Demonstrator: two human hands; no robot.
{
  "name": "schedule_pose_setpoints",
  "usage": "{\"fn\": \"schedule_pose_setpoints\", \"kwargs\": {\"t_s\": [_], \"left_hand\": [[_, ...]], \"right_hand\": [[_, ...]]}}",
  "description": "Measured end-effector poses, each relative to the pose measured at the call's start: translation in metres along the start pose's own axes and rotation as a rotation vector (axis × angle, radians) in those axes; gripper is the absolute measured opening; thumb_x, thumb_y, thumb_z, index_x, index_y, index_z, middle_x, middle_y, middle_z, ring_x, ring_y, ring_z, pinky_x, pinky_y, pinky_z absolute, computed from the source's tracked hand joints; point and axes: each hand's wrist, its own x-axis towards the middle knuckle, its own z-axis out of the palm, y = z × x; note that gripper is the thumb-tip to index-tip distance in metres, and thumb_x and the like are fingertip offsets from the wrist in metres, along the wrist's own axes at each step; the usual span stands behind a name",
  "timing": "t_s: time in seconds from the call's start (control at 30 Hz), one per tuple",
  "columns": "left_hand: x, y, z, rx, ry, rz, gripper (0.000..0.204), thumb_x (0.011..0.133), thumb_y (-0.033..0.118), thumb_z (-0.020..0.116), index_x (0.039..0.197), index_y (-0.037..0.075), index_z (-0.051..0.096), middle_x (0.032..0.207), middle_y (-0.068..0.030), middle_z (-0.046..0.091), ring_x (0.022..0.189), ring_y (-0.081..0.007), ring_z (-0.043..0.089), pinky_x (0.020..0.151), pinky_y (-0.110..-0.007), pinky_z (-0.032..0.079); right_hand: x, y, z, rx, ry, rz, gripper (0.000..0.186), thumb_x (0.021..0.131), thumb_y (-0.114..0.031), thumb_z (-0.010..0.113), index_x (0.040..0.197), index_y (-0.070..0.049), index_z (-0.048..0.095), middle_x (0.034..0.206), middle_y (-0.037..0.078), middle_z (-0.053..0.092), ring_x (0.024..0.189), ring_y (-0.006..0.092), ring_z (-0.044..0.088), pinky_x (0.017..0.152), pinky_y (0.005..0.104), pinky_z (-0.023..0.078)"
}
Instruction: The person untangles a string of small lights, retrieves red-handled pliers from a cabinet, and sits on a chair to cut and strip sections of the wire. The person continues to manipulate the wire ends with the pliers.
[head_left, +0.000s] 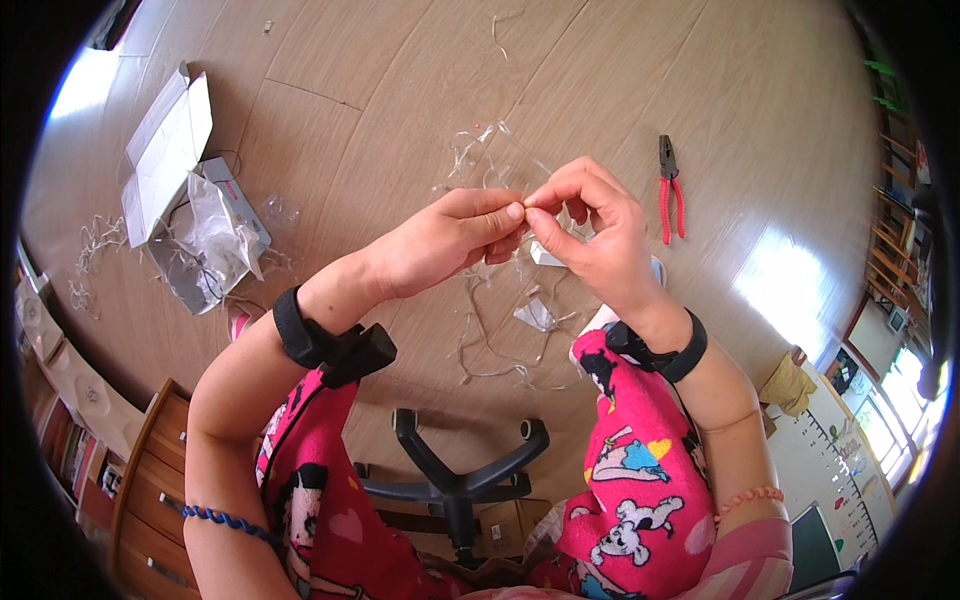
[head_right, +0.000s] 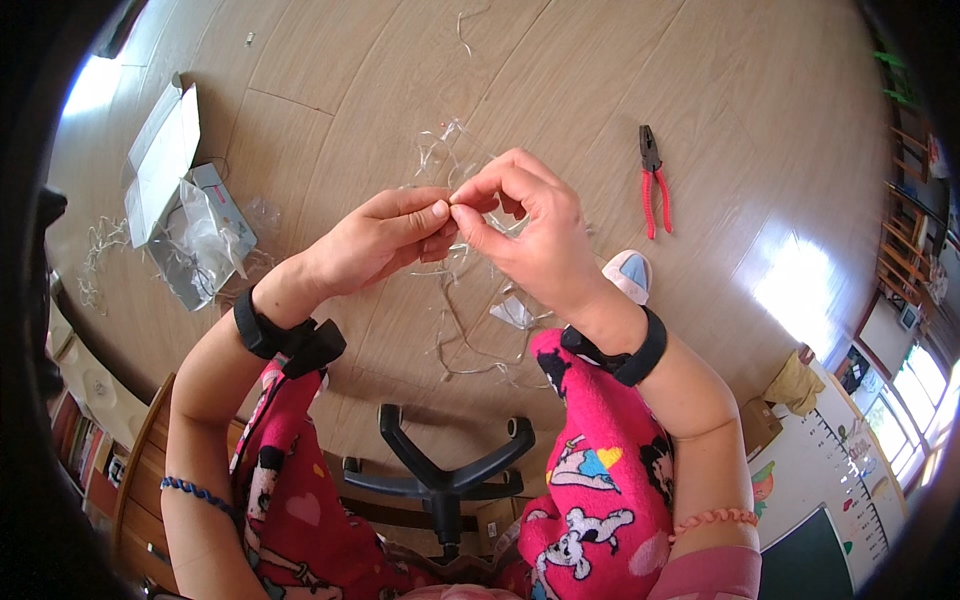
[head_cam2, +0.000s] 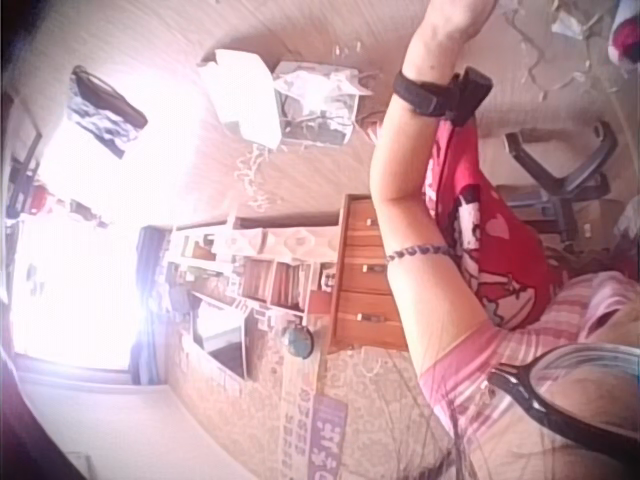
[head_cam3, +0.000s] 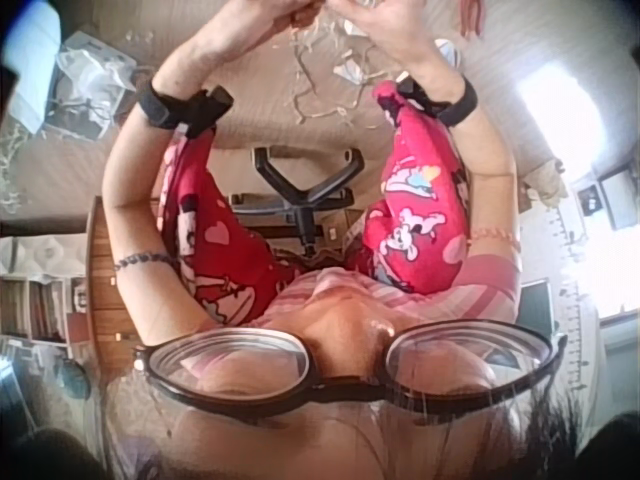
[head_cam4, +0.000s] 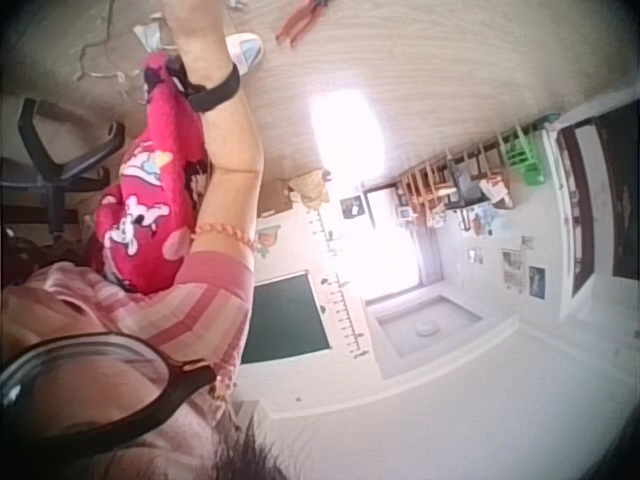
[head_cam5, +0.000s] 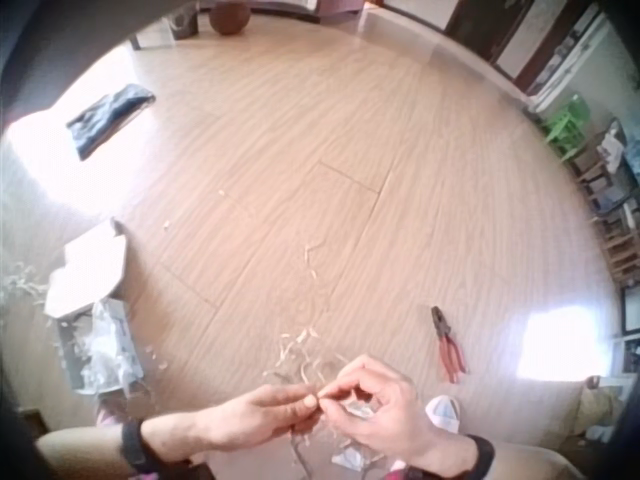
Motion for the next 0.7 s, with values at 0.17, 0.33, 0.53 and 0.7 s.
{"fn": "schedule_pose_setpoints", "kwargs": {"t_s": [0.17,0.33,0.53,0.7], "left_hand": [[0.000,0.001,-0.002,0.201,-0.004,0.043,0.030,0.102,0.028,0.038,0.089,0.006,0.053,0.073,0.0040,0.044,0.068,-0.0065,0.039,0.063,-0.022,0.034],[-0.003,0.001,0.000,0.260,-0.020,0.074,0.030,0.102,0.026,0.037,0.087,0.005,0.053,0.073,0.0036,0.045,0.069,-0.0065,0.041,0.062,-0.023,0.035],[-0.002,0.003,0.002,0.249,-0.007,0.068,0.030,0.102,0.026,0.039,0.087,0.004,0.053,0.072,0.0033,0.045,0.069,-0.0066,0.041,0.062,-0.023,0.036],[-0.002,0.003,0.000,0.323,0.082,0.023,0.026,0.100,0.024,0.045,0.087,0.003,0.054,0.072,0.0033,0.046,0.068,-0.0066,0.041,0.062,-0.023,0.036]], "right_hand": [[0.002,0.000,-0.004,0.144,-0.043,0.036,0.022,0.078,0.000,0.067,0.099,-0.005,0.067,0.083,0.001,0.061,0.069,0.0081,0.050,0.062,0.0222,0.043],[0.005,-0.001,-0.012,0.022,-0.124,-0.147,0.023,0.079,0.003,0.066,0.102,-0.004,0.068,0.086,0.005,0.064,0.073,0.0108,0.058,0.065,0.0229,0.048],[0.007,-0.001,-0.012,0.060,-0.144,-0.133,0.019,0.080,0.003,0.066,0.098,-0.003,0.069,0.085,0.006,0.064,0.074,0.0124,0.061,0.066,0.0238,0.049],[0.009,-0.003,-0.013,0.068,-0.164,-0.073,0.012,0.081,0.001,0.066,0.093,-0.002,0.068,0.083,0.005,0.063,0.071,0.0117,0.059,0.064,0.0239,0.048]]}}
